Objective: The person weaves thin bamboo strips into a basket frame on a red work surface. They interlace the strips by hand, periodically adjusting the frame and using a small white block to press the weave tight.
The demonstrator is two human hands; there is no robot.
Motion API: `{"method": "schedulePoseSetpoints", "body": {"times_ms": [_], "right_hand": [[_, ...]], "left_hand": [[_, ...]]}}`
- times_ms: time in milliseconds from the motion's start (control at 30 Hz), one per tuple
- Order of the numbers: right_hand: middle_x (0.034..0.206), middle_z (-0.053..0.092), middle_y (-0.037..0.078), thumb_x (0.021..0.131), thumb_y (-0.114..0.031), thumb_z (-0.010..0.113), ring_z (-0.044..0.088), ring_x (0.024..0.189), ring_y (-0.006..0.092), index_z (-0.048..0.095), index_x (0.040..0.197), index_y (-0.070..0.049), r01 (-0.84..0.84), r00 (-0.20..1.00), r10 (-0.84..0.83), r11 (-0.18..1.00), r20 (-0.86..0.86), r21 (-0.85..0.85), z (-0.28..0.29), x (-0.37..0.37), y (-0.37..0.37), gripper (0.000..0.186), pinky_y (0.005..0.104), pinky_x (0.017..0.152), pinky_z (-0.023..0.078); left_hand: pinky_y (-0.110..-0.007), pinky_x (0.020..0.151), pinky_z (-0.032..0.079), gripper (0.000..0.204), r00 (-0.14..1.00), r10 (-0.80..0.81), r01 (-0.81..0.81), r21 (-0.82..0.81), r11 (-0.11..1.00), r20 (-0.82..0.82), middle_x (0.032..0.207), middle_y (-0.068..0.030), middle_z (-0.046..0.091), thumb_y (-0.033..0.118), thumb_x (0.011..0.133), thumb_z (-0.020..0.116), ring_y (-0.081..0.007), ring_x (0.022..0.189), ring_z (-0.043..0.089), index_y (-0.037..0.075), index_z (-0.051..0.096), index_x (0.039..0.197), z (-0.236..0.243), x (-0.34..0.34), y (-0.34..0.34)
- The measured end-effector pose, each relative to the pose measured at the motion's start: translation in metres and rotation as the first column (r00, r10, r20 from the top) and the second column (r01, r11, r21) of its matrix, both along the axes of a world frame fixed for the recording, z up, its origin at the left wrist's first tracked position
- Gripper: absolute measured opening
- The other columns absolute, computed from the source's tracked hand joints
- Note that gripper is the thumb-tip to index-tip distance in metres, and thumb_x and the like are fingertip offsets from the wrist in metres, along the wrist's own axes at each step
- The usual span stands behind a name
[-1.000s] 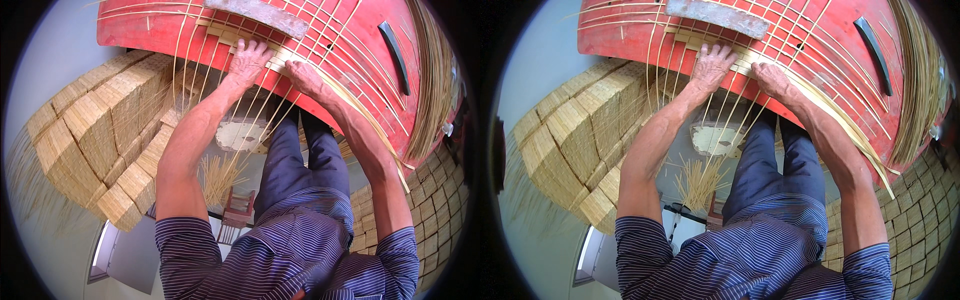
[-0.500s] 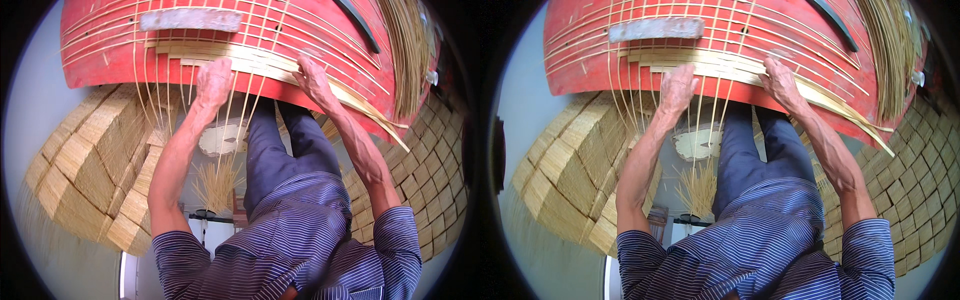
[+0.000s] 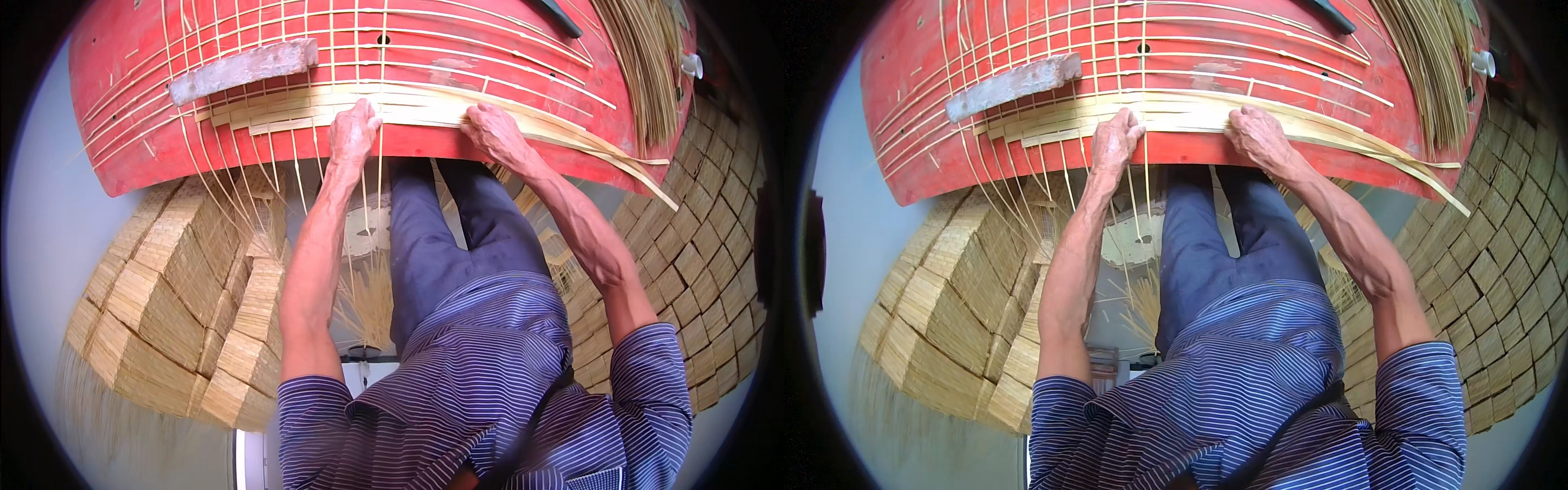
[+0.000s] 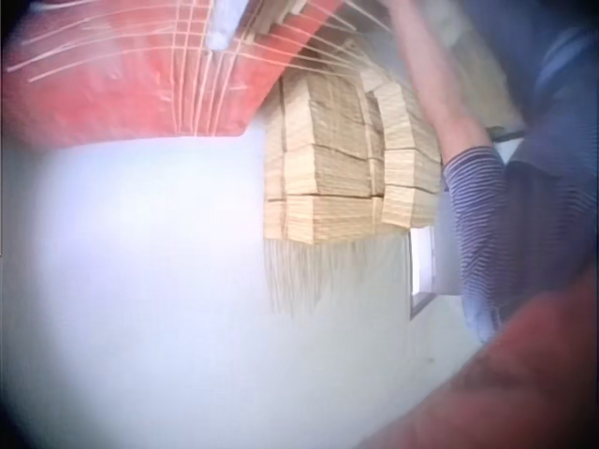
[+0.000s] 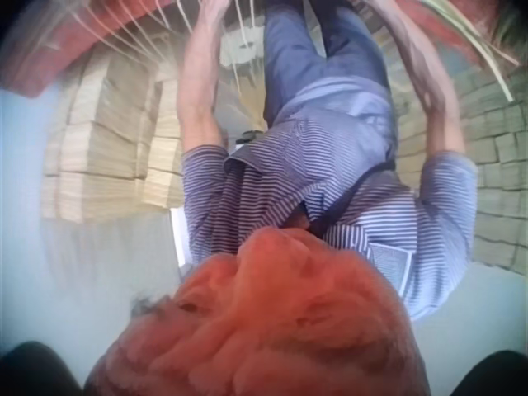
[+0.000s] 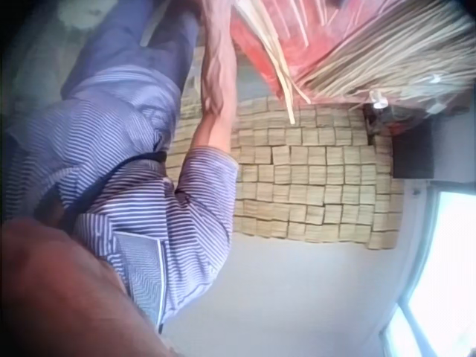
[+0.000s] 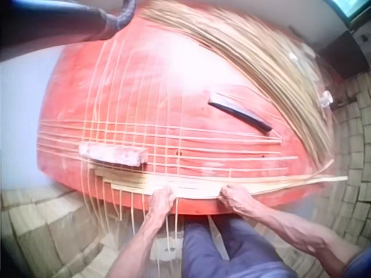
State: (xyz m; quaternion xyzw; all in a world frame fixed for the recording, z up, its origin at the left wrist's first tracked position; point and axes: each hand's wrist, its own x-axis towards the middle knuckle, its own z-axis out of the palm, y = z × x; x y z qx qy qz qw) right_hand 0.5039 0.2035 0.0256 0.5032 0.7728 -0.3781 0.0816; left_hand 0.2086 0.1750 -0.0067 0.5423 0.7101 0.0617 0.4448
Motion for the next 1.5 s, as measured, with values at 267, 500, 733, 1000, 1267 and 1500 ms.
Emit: {"method": "schedulePoseSetpoints", "body": {"times_ms": [267,500,733,1000,1267,1500], "right_hand": [[0.065,0.060,0.024,0.089,-0.024,0.060,0.064,0.065,0.0401,0.062,0.072,0.001,-0.103,0.978,0.061,0.971,-0.199,-0.213,-0.030,-0.044,0.032,0.030,0.0495,0.062,0.049],[0.058,0.059,0.010,0.093,-0.021,0.057,0.062,0.054,0.0215,0.066,0.081,0.000,0.049,0.989,-0.130,0.743,-0.072,-0.667,-0.029,-0.090,0.051,0.025,0.0414,0.050,0.048],[0.052,0.058,0.006,0.084,-0.019,0.062,0.059,0.046,0.0210,0.063,0.072,-0.008,0.127,0.978,-0.207,0.717,-0.035,-0.685,-0.045,-0.089,0.044,0.016,0.0370,0.042,0.044],[0.053,0.060,0.005,0.083,-0.017,0.060,0.061,0.047,0.0203,0.064,0.069,-0.007,0.169,0.959,-0.280,0.673,-0.037,-0.720,-0.053,-0.087,0.042,0.017,0.0357,0.042,0.047],[0.059,0.062,0.010,0.089,-0.013,0.059,0.062,0.051,0.0194,0.068,0.086,0.001,0.100,0.992,-0.123,0.774,0.007,-0.625,-0.040,-0.093,0.047,0.017,0.0362,0.050,0.050],[0.058,0.063,0.013,0.087,-0.013,0.057,0.064,0.052,0.0213,0.068,0.081,0.002,0.059,0.996,-0.083,0.799,-0.014,-0.599,-0.037,-0.093,0.050,0.019,0.0372,0.052,0.051]], "left_hand": [[-0.040,0.060,0.049,0.023,1.000,0.013,-0.013,0.063,0.998,0.000,0.067,-0.0124,0.064,0.019,0.081,0.076,-0.0255,0.061,0.063,0.002,0.061,0.084,-0.012,-0.004,0.005],[-0.039,0.061,0.051,0.025,1.000,0.010,-0.010,-0.024,1.000,0.027,0.068,-0.0116,0.064,0.014,0.077,0.078,-0.0231,0.062,0.063,0.002,0.059,0.087,-0.005,-0.002,0.010],[-0.039,0.063,0.052,0.025,1.000,-0.006,0.005,-0.018,1.000,-0.018,0.069,-0.0128,0.065,0.012,0.075,0.078,-0.0248,0.065,0.066,0.002,0.059,0.087,-0.005,0.000,0.007],[-0.042,0.065,0.051,0.024,0.999,-0.008,0.010,-0.036,0.999,0.031,0.070,-0.0146,0.065,0.011,0.076,0.078,-0.0316,0.067,0.066,0.003,0.059,0.087,0.001,-0.002,0.012],[-0.040,0.064,0.051,0.017,0.995,0.023,-0.009,-0.145,0.989,0.093,0.069,-0.0128,0.064,0.015,0.083,0.072,-0.0272,0.064,0.064,0.002,0.061,0.088,0.000,-0.004,0.016],[-0.033,0.049,0.041,0.021,0.997,-0.009,0.005,0.043,0.999,0.082,0.057,-0.0049,0.055,0.014,0.087,0.072,-0.0122,0.051,0.049,0.001,0.057,0.082,-0.008,-0.002,0.009]]}}
